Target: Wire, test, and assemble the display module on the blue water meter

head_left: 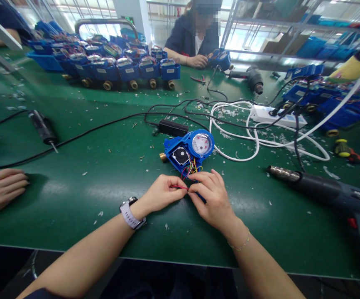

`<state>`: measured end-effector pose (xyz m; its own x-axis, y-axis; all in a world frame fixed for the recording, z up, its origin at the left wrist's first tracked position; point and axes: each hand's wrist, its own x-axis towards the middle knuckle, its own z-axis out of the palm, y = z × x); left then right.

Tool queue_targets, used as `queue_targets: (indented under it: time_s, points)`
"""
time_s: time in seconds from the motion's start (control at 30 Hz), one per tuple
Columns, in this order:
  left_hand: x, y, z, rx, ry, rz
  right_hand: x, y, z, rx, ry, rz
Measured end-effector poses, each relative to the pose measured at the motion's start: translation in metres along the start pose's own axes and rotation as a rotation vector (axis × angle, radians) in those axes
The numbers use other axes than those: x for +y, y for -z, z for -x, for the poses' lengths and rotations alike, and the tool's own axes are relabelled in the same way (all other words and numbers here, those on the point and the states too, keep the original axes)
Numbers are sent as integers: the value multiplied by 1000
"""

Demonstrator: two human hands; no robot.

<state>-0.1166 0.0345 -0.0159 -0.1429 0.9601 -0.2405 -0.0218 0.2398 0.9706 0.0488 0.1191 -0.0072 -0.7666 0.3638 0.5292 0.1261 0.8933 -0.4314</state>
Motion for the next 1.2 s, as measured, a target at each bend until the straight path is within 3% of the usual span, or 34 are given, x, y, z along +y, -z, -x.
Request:
queue_targets:
  time_s: [0.33,0.63,0.77,0.9,1.03,1.2]
  points:
    - [0,1,-2,-2,-5,-13,2,6,-1,-79,-46,8]
    - [-1,4,-2,22,-8,-92,14,17,1,96,-134,-180]
    - [-4,5,0,109,-153,-381,17,23,1,85,-128,-203]
    - [-5,7,0,171,-376,-698,18,20,1,-59,-121,-114]
    - [-6,8,-1,188,-457,-837,15,11,2,-158,-111,-46]
    - [-12,7,-1,205,-554,-923,14,7,4,-146,-95,-92]
